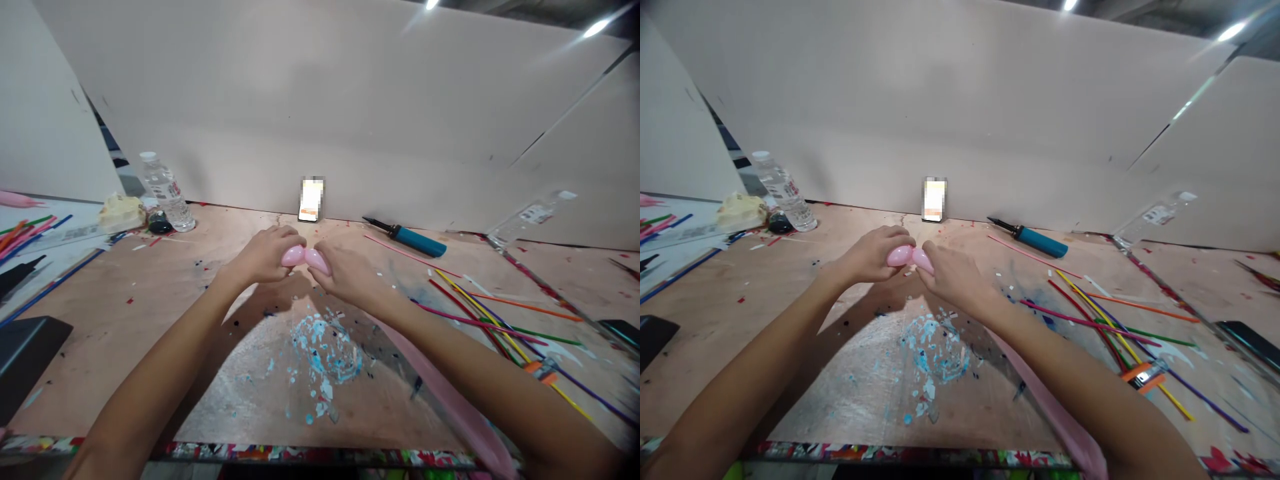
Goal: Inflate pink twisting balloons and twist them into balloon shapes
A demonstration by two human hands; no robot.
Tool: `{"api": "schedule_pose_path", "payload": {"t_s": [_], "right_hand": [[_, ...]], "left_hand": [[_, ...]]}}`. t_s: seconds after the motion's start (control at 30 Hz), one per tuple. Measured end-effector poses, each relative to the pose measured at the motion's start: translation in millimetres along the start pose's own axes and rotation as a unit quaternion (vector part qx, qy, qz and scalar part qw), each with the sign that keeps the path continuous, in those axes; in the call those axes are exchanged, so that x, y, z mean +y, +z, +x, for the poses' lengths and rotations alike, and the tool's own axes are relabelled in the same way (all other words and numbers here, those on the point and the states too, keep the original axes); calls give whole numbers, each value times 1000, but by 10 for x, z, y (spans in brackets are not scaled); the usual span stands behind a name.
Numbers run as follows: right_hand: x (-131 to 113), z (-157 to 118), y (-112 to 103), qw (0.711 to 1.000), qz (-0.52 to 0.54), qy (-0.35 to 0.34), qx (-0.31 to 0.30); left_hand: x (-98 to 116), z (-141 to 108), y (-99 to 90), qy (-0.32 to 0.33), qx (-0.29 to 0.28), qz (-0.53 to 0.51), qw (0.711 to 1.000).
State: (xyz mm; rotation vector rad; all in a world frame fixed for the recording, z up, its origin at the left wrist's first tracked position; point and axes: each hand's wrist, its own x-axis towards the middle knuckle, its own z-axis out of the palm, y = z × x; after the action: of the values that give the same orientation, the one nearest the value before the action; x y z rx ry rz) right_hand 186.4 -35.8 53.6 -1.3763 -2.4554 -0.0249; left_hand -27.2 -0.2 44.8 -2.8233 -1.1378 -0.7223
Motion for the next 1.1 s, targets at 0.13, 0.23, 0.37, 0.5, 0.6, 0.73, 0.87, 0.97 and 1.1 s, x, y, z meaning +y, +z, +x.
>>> {"api": "schedule_pose_path", "payload": {"t_s": [0.13,0.23,0.37,0.5,0.6,0.73,0.87,0.97,1.1], "right_hand": [[-32,-13,-48,996,-81,-47,-5],[-70,-11,-75,989,-130,-70,-7],[-89,26,-123,978,-177,-113,-10],[-80,90,-205,961,-220,-168,-5],[-76,130,-254,948,-247,-199,1],[-62,169,-279,948,-235,-216,-6],[-18,241,-321,981,-128,-128,-66],[-4,303,-361,992,26,-39,-119],[-55,322,-316,927,315,86,-183]], "left_hand": [[15,-12,-88,0,-36,-65,997],[19,-33,-155,-14,-69,-110,991],[12,-58,-219,-44,-107,-167,979],[-31,-71,-259,-78,-150,-201,965],[-72,-80,-290,-103,-194,-240,946],[-71,-77,-293,-114,-205,-248,940],[-8,-38,-178,-98,-124,-180,971],[-9,-1,-29,-107,-26,-131,985],[-93,43,149,-162,91,-116,976]]}}
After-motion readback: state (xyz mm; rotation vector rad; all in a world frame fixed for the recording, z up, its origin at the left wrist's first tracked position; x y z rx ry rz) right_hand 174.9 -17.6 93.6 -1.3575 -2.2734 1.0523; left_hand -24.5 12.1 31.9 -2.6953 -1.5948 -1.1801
